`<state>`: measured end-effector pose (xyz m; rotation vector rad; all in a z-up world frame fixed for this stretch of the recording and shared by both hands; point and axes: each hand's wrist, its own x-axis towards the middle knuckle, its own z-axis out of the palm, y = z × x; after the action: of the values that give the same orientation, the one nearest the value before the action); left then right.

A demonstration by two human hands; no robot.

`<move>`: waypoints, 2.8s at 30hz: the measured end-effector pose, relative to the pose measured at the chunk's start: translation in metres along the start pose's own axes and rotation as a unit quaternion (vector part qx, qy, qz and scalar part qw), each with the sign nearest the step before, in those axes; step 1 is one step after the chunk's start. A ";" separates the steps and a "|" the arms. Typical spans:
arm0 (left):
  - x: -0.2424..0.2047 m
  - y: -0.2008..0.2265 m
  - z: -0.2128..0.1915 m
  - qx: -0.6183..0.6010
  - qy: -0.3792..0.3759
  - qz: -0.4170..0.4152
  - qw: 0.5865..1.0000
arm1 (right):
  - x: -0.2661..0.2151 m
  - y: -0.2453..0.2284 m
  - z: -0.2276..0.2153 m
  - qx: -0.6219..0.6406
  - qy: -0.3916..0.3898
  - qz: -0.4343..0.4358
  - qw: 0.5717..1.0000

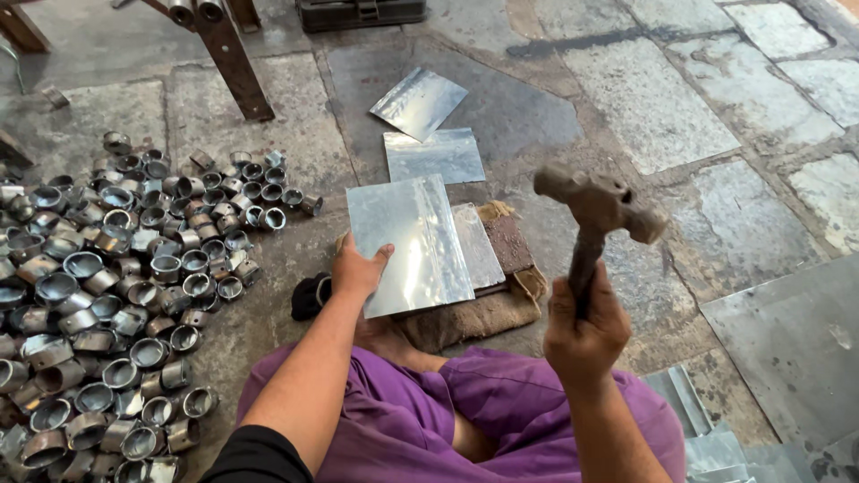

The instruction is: The person sits on the floor and repeatedly hammers a rectangular metal sheet placed on a wooden block. They hold the sheet with their left hand and strike it with a hammer in their right hand, occasionally repositioning the sheet.

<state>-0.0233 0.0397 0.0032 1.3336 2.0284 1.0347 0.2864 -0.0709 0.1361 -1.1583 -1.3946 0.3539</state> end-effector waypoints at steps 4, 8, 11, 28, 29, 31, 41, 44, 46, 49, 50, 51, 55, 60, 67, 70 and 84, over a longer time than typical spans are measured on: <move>-0.004 0.011 -0.004 0.010 -0.013 -0.031 0.999 | -0.009 0.025 0.023 -0.125 -0.081 -0.054 0.987; -0.006 0.010 -0.005 0.014 0.004 -0.002 1.000 | -0.002 0.018 0.026 -0.229 -0.214 0.129 0.941; -0.009 0.009 -0.006 0.024 -0.004 -0.023 0.999 | 0.003 0.002 0.010 -0.127 -0.112 0.037 0.985; -0.012 0.003 -0.003 0.016 -0.034 -0.042 0.998 | -0.001 -0.005 0.003 -0.045 -0.029 0.053 0.997; -0.012 0.005 -0.004 0.016 -0.032 -0.041 0.999 | 0.000 -0.003 0.002 -0.045 -0.012 0.044 0.998; -0.013 0.009 -0.006 0.017 -0.028 -0.038 0.999 | -0.007 0.012 0.004 -0.047 0.024 0.028 0.998; -0.020 0.012 -0.010 0.013 -0.034 -0.036 0.999 | 0.002 0.011 0.012 -0.102 -0.113 0.028 0.988; -0.022 0.014 -0.011 0.009 -0.041 -0.046 0.998 | 0.000 0.006 0.007 -0.039 -0.030 -0.007 0.999; -0.021 0.015 -0.013 0.011 -0.034 -0.038 0.999 | -0.007 0.023 0.016 -0.015 0.022 -0.013 1.000; -0.021 0.015 -0.011 0.007 -0.029 -0.034 0.999 | -0.022 0.050 0.037 -0.104 -0.114 -0.033 0.987; -0.021 0.014 -0.010 0.003 -0.033 -0.040 0.999 | -0.022 0.055 0.039 -0.147 -0.137 -0.033 0.979; -0.020 0.014 -0.010 0.000 -0.036 -0.046 0.998 | -0.022 0.055 0.041 -0.190 -0.159 -0.033 0.968; -0.024 0.014 -0.012 0.000 -0.031 -0.025 0.999 | 0.000 0.025 0.025 -0.169 -0.150 0.059 0.972; -0.024 0.014 -0.013 0.015 -0.061 -0.066 0.996 | 0.004 0.019 0.012 -0.014 0.004 -0.049 0.999; -0.018 0.004 -0.005 0.032 -0.057 -0.046 0.997 | -0.003 0.041 0.031 -0.206 -0.267 0.209 0.918; -0.021 0.000 -0.002 0.025 -0.038 -0.010 0.999 | 0.010 0.017 0.015 -0.149 -0.148 0.105 0.972; -0.029 0.007 -0.012 -0.033 -0.037 0.035 0.998 | 0.006 0.043 0.028 -0.101 -0.153 0.122 0.976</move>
<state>-0.0170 0.0112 0.0158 1.3962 1.8896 1.0565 0.2806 -0.0351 0.0990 -1.4961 -1.5844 0.5943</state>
